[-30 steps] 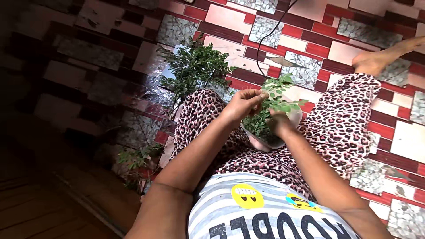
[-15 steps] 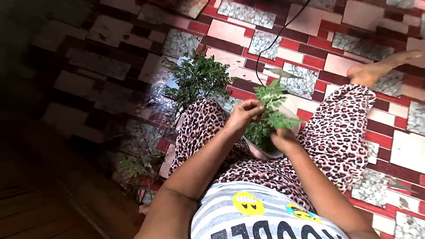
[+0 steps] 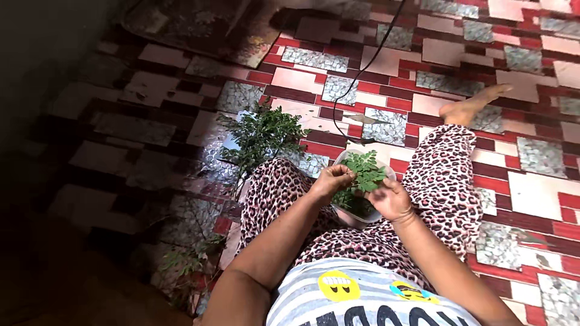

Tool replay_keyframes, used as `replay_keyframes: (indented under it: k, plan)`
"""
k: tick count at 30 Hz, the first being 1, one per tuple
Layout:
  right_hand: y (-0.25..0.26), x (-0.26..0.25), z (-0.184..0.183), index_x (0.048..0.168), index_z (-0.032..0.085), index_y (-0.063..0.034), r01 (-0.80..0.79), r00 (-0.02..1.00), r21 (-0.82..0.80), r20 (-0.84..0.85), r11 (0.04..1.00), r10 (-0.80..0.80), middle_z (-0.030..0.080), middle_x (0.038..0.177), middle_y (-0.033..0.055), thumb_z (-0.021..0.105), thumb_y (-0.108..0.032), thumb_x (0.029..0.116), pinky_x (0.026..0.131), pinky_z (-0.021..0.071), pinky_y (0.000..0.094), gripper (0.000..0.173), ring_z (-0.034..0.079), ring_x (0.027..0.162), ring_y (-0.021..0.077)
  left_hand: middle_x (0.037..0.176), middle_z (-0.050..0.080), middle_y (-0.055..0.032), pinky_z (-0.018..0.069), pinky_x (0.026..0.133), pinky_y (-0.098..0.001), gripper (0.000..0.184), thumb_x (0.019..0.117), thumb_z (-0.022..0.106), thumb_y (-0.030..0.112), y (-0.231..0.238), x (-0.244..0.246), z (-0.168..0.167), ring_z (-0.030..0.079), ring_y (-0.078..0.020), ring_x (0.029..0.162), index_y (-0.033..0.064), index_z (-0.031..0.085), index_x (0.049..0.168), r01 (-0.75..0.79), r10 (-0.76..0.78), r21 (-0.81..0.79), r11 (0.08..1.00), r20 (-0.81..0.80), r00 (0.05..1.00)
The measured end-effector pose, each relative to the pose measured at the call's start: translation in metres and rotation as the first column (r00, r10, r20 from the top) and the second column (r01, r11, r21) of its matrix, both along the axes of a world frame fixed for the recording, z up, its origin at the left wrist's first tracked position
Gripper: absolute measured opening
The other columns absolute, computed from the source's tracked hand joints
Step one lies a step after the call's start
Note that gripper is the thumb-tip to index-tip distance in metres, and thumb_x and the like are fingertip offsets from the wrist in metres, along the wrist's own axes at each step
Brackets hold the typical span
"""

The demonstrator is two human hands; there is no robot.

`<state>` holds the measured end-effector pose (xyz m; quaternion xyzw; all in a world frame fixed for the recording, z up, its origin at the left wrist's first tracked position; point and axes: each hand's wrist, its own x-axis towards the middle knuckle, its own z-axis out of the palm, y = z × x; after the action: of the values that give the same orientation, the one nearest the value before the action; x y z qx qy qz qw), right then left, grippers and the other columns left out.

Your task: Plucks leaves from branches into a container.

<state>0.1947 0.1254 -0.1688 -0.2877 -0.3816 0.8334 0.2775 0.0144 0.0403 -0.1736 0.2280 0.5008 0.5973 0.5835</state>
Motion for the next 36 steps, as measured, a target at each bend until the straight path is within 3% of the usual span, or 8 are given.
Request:
replay_keyframes:
  k: [2, 4, 6, 9, 22, 28, 34, 36]
  plan:
    - [0.001, 0.002, 0.003, 0.12, 0.064, -0.0158, -0.007, 1.0, -0.026, 0.004, 1.0, 0.007, 0.072, 0.098, 0.0021, 0.064, -0.05, 0.0893, 0.09, 0.0574, 0.0488, 0.046, 0.07, 0.095, 0.0197, 0.081, 0.063, -0.0019, 0.0531, 0.067, -0.0256, 0.002, 0.0988, 0.061, 0.003, 0.0, 0.0, -0.001, 0.059, -0.0088, 0.069, 0.003, 0.062, 0.098, -0.018, 0.018, -0.012, 1.0, 0.013, 1.0]
    - [-0.001, 0.001, 0.003, 0.125, 0.059, -0.0098, -0.007, 0.995, 0.022, 0.096, 1.0, 0.005, 0.071, 0.105, 0.0049, 0.074, -0.055, 0.0845, 0.09, 0.0588, 0.0457, 0.063, 0.07, 0.098, 0.02, 0.084, 0.065, -0.0039, 0.0543, 0.068, -0.0265, 0.002, 0.0981, 0.061, 0.001, 0.0, 0.001, -0.001, 0.061, -0.0101, 0.071, 0.0018, 0.062, 0.099, -0.031, 0.031, -0.028, 0.999, 0.007, 0.999]
    - [-0.005, -0.006, 0.007, 0.123, 0.056, -0.0033, 0.02, 0.974, 0.082, 0.223, 0.996, -0.038, 0.069, 0.104, 0.0067, 0.066, -0.022, 0.0968, 0.085, 0.0591, 0.0378, 0.034, 0.069, 0.093, 0.0171, 0.09, 0.069, -0.0069, 0.056, 0.07, -0.0275, 0.003, 0.0974, 0.061, -0.002, 0.0, 0.003, -0.001, 0.064, -0.0117, 0.074, 0.0001, 0.062, 0.1, -0.029, 0.029, -0.035, 0.999, 0.001, 1.0]
    - [-0.01, -0.019, 0.017, 0.119, 0.061, 0.0024, 0.083, 0.92, 0.148, 0.368, 0.985, -0.133, 0.07, 0.101, 0.0099, 0.07, 0.004, 0.0915, 0.078, 0.0605, 0.0343, 0.029, 0.069, 0.087, 0.0168, 0.091, 0.069, -0.0086, 0.0578, 0.071, -0.0285, 0.008, 0.0944, 0.065, -0.005, 0.0, 0.006, 0.0, 0.067, -0.0132, 0.076, -0.0017, 0.061, 0.101, -0.02, 0.019, -0.037, 0.999, -0.014, 1.0]
    - [-0.017, -0.023, 0.024, 0.119, 0.056, 0.0049, 0.091, 0.929, 0.104, 0.349, 0.99, -0.122, 0.07, 0.098, 0.0133, 0.063, 0.01, 0.0914, 0.071, 0.0639, 0.0382, 0.029, 0.072, 0.08, 0.0228, 0.084, 0.066, -0.0075, 0.0577, 0.073, -0.03, 0.005, 0.0976, 0.061, -0.004, 0.001, 0.008, 0.003, 0.065, -0.0145, 0.074, 0.0008, 0.06, 0.095, -0.054, 0.071, -0.091, 0.994, 0.194, 0.978]
    - [-0.021, -0.021, 0.024, 0.119, 0.054, 0.0053, 0.05, 0.928, 0.091, 0.365, 0.995, -0.08, 0.07, 0.096, 0.0128, 0.058, 0.012, 0.0921, 0.071, 0.0642, 0.0373, 0.028, 0.073, 0.079, 0.022, 0.082, 0.064, -0.0059, 0.0566, 0.071, -0.0296, 0.008, 0.0972, 0.059, -0.006, 0.001, 0.011, 0.003, 0.063, -0.0135, 0.071, 0.0015, 0.058, 0.096, -0.1, 0.109, -0.07, 0.992, 0.144, 0.984]
    - [-0.006, -0.006, 0.011, 0.135, 0.053, -0.003, 0.127, 0.916, 0.104, 0.369, 0.986, -0.157, 0.067, 0.112, 0.0116, 0.049, -0.011, 0.1036, 0.077, 0.0574, 0.0365, 0.032, 0.067, 0.089, 0.0195, 0.089, 0.065, -0.0079, 0.0573, 0.069, -0.03, 0.006, 0.1042, 0.052, 0.001, 0.001, 0.008, 0.006, 0.065, -0.0151, 0.073, 0.0033, 0.051, 0.11, -0.151, 0.158, -0.073, 0.986, 0.111, 0.981]
    - [-0.004, -0.002, 0.014, 0.129, 0.053, -0.0062, 0.108, 0.915, 0.056, 0.386, 0.993, -0.121, 0.068, 0.108, 0.0092, 0.045, -0.022, 0.1066, 0.074, 0.0583, 0.0366, 0.028, 0.068, 0.086, 0.0192, 0.092, 0.066, -0.009, 0.0576, 0.068, -0.0303, 0.01, 0.1055, 0.051, 0.004, 0.001, 0.008, 0.004, 0.066, -0.0158, 0.074, 0.0038, 0.05, 0.116, -0.155, 0.163, -0.082, 0.985, 0.112, 0.98]
